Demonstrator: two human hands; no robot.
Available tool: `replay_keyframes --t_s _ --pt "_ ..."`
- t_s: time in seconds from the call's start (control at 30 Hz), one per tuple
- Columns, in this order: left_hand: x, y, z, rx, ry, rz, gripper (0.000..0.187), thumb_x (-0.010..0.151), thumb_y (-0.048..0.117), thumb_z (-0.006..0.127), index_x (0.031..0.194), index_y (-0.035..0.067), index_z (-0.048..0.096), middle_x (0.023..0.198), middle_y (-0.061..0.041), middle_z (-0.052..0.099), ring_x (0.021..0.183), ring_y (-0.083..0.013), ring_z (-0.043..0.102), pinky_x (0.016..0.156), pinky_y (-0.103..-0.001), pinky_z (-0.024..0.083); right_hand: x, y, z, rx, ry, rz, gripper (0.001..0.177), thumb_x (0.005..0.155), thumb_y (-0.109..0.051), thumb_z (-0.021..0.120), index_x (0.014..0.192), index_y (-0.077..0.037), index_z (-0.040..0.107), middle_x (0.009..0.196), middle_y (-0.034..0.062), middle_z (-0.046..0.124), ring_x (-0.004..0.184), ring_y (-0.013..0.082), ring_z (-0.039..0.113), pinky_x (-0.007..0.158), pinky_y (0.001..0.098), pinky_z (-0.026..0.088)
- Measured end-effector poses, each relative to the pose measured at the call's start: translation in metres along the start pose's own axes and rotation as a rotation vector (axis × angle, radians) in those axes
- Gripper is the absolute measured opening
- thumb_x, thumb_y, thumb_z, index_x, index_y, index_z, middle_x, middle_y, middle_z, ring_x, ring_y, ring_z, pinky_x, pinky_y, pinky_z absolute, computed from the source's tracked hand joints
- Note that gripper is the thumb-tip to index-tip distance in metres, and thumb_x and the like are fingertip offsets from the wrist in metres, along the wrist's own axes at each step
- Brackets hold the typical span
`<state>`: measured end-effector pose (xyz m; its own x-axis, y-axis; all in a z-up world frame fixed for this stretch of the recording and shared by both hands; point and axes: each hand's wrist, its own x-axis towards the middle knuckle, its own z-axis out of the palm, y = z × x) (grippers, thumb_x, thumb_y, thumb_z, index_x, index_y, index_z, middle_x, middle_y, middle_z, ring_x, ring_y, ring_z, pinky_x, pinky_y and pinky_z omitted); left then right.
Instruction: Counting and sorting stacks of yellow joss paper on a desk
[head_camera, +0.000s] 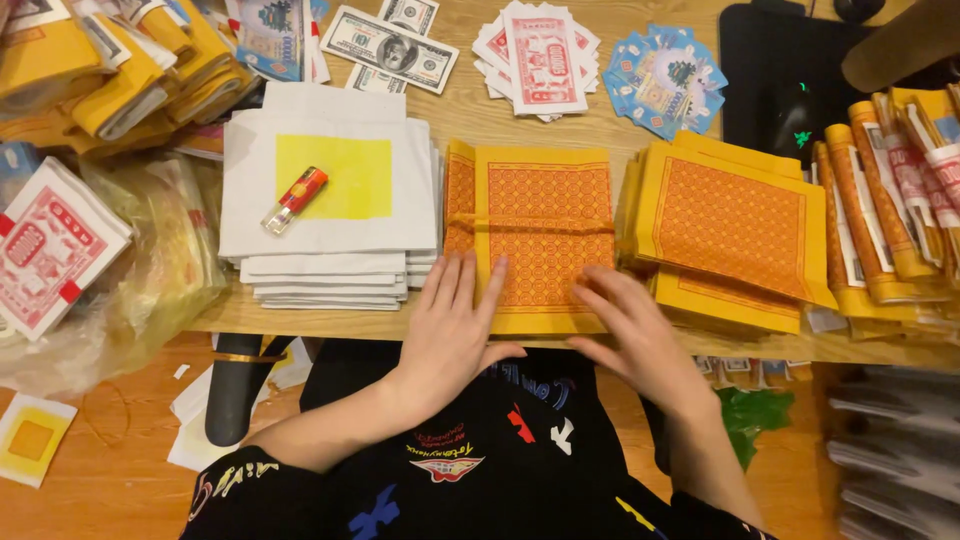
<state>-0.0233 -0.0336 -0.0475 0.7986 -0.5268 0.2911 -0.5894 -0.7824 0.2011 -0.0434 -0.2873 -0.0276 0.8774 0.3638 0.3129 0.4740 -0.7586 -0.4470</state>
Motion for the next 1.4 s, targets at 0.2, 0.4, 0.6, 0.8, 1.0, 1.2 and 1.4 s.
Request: replay_keyframes --t_s 0.2,0.4,0.6,0.8,1.0,1.2,1.4 --pt "0.009 -0.007 -0.008 -0.231 0.009 -0.049 0.101 0.083 0.069 0.054 0.148 -0.005 0.033 0.119 -0.033 0.056 0.120 -0.0435 0.051 0.108 -0.053 0.028 0.007 -0.012 0.025 -0.176 -0.222 0.063 0.082 0.072 -0.038 0.081 0.140 -0.007 0.047 0.138 0.0210 0.046 0.126 0.0411 0.046 0.109 0.0497 0.036" --pt "0.020 -0.010 -0.036 -1.113 -0.174 -0.283 0.084 0.097 0.051 0.038 0.152 -0.005 0.009 0.143 -0.043 0.029 0.135 -0.0586 0.025 0.108 -0.066 0.019 0.006 -0.007 0.035 -0.265 -0.162 0.068 0.096 0.066 -0.049 0.082 0.146 -0.015 0.043 0.134 0.0171 0.047 0.125 0.0377 0.046 0.105 0.0496 0.037" --pt "0.026 0.003 -0.023 -1.620 0.168 -0.193 0.066 0.101 0.035 0.036 0.148 -0.003 0.010 0.150 -0.032 0.021 0.143 -0.0495 0.015 0.114 -0.064 0.019 0.008 -0.002 0.050 -0.286 0.094 0.018 0.092 0.067 -0.055 0.081 0.143 -0.015 0.049 0.137 0.0069 0.049 0.123 0.0262 0.047 0.102 0.0438 0.033" --pt "0.024 0.011 -0.008 -2.155 0.275 -0.166 0.054 0.100 0.031 0.041 0.143 0.011 0.015 0.151 -0.029 0.017 0.138 -0.0570 0.022 0.108 -0.068 0.028 0.010 -0.015 0.042 -0.245 0.356 -0.069 0.048 0.076 0.003 0.071 0.124 -0.004 0.067 0.116 0.0093 0.065 0.102 0.0249 0.062 0.094 0.0415 0.046" --pt "0.023 -0.002 -0.017 -2.301 -0.160 -0.928 0.048 0.098 0.035 0.049 0.129 -0.001 0.039 0.123 -0.023 0.048 0.112 -0.0460 0.057 0.093 -0.066 0.046 -0.001 -0.041 0.021 -0.043 0.356 -0.087 0.036 0.074 0.001 0.077 0.110 -0.004 0.074 0.102 0.0094 0.070 0.089 0.0290 0.067 0.078 0.0414 0.055" --pt "0.018 -0.009 -0.010 -1.837 -0.219 -0.893 0.064 0.078 -0.001 0.056 0.139 0.006 0.040 0.123 -0.016 0.061 0.107 -0.0264 0.062 0.096 -0.041 0.052 -0.009 -0.043 -0.009 0.303 -0.203 -0.159 0.059 0.081 -0.042 0.070 0.128 -0.008 0.060 0.129 0.0089 0.060 0.121 0.0268 0.054 0.105 0.0440 0.041" --pt "-0.010 -0.004 -0.033 -1.936 -0.389 -0.640 0.060 0.081 0.005 0.060 0.139 0.007 0.041 0.120 -0.011 0.063 0.100 -0.0175 0.062 0.087 -0.033 0.053 -0.020 -0.007 -0.005 0.687 -0.008 0.745 0.049 0.099 -0.040 0.039 0.101 0.001 0.066 0.081 0.0123 0.067 0.063 0.0176 0.064 0.057 0.0268 0.054"
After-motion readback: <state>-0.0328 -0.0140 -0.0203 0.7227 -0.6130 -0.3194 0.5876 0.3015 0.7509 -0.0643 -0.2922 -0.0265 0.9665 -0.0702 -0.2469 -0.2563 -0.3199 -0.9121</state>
